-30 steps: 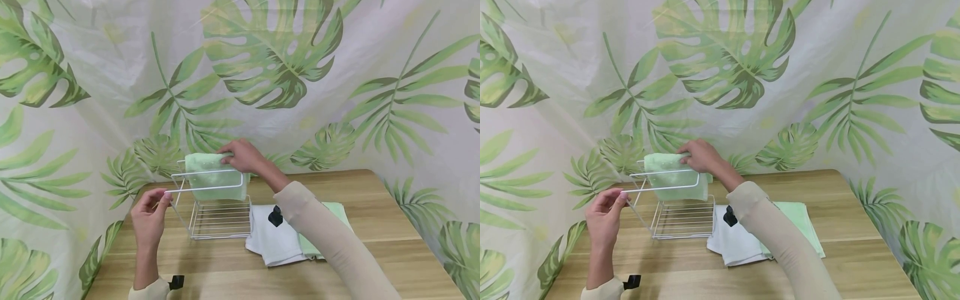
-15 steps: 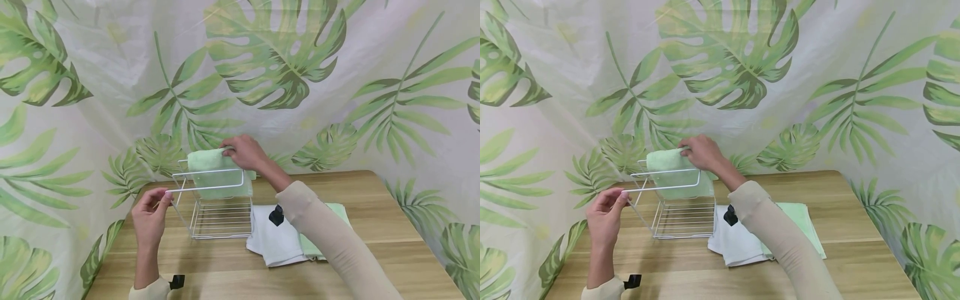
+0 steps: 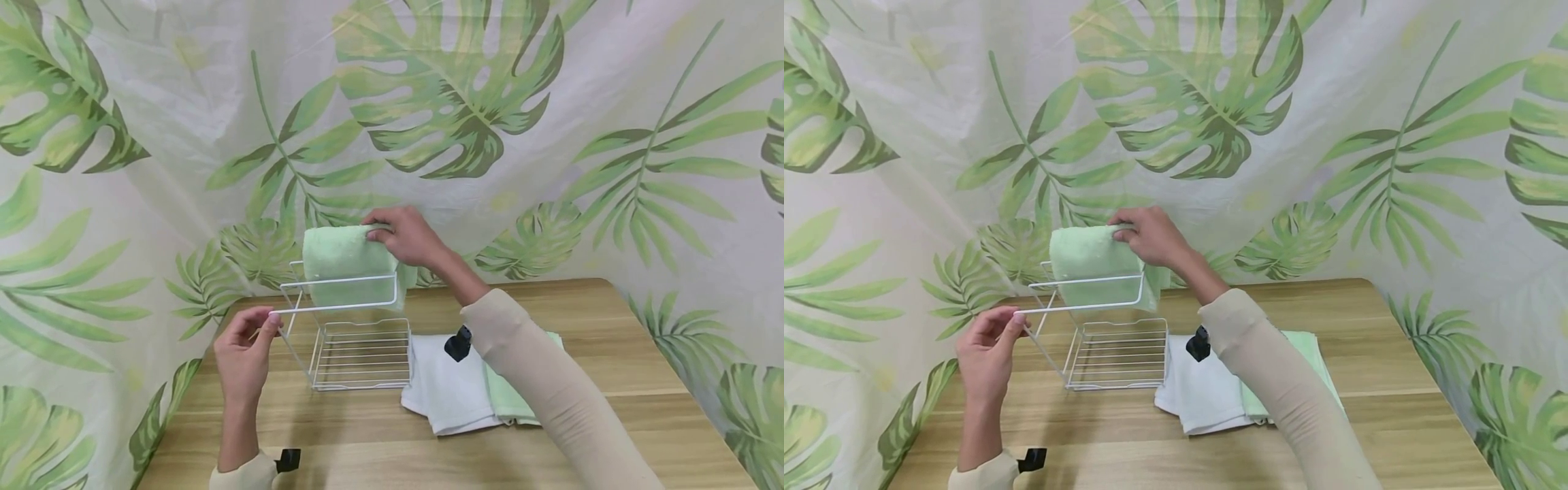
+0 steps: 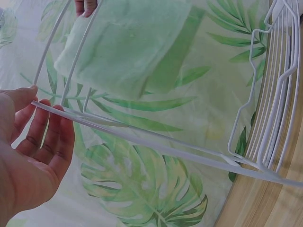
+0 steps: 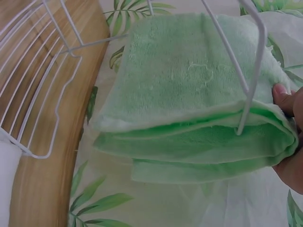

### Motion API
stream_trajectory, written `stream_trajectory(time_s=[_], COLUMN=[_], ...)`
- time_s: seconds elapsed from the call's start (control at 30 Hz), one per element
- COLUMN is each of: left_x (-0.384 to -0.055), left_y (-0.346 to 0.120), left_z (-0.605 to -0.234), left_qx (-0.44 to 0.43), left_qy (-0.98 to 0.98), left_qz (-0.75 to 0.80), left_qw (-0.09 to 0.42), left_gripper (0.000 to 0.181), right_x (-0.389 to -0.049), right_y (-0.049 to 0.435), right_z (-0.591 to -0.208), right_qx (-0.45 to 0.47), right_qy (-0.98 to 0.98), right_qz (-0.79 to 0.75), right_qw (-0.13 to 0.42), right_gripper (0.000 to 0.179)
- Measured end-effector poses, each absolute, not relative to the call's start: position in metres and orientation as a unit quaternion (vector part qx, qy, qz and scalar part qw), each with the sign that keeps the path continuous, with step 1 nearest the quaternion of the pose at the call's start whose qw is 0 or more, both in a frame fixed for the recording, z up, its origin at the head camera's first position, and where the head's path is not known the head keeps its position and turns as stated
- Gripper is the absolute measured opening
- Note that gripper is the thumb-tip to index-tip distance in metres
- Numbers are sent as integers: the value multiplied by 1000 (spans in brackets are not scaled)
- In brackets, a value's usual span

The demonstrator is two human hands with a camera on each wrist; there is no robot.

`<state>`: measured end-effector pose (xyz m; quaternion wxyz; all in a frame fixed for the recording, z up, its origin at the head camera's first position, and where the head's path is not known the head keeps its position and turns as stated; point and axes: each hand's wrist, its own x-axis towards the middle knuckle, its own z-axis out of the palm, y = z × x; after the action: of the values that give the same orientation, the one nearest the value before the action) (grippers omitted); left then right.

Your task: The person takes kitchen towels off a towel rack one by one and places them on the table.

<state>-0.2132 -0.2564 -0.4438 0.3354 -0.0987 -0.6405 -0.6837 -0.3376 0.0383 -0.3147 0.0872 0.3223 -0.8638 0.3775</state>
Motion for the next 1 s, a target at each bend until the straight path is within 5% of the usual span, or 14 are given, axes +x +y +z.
stream_trajectory(time_s=[0.3, 1.0], left_x=[-213, -211], left_y=[-257, -256], left_z=[-442, -441], left_qx=[-98, -84], left_qy=[-641, -652], left_qz=[-685, -677], left_qw=[333, 330], left_gripper=[25, 26], right_x=[-339, -338], right_y=[47, 89], right_z=[-304, -279], right_qx=[302, 248], right_qy=[-849, -785], right_qz=[431, 564], right_qw=[47, 69], right_gripper=[22, 22])
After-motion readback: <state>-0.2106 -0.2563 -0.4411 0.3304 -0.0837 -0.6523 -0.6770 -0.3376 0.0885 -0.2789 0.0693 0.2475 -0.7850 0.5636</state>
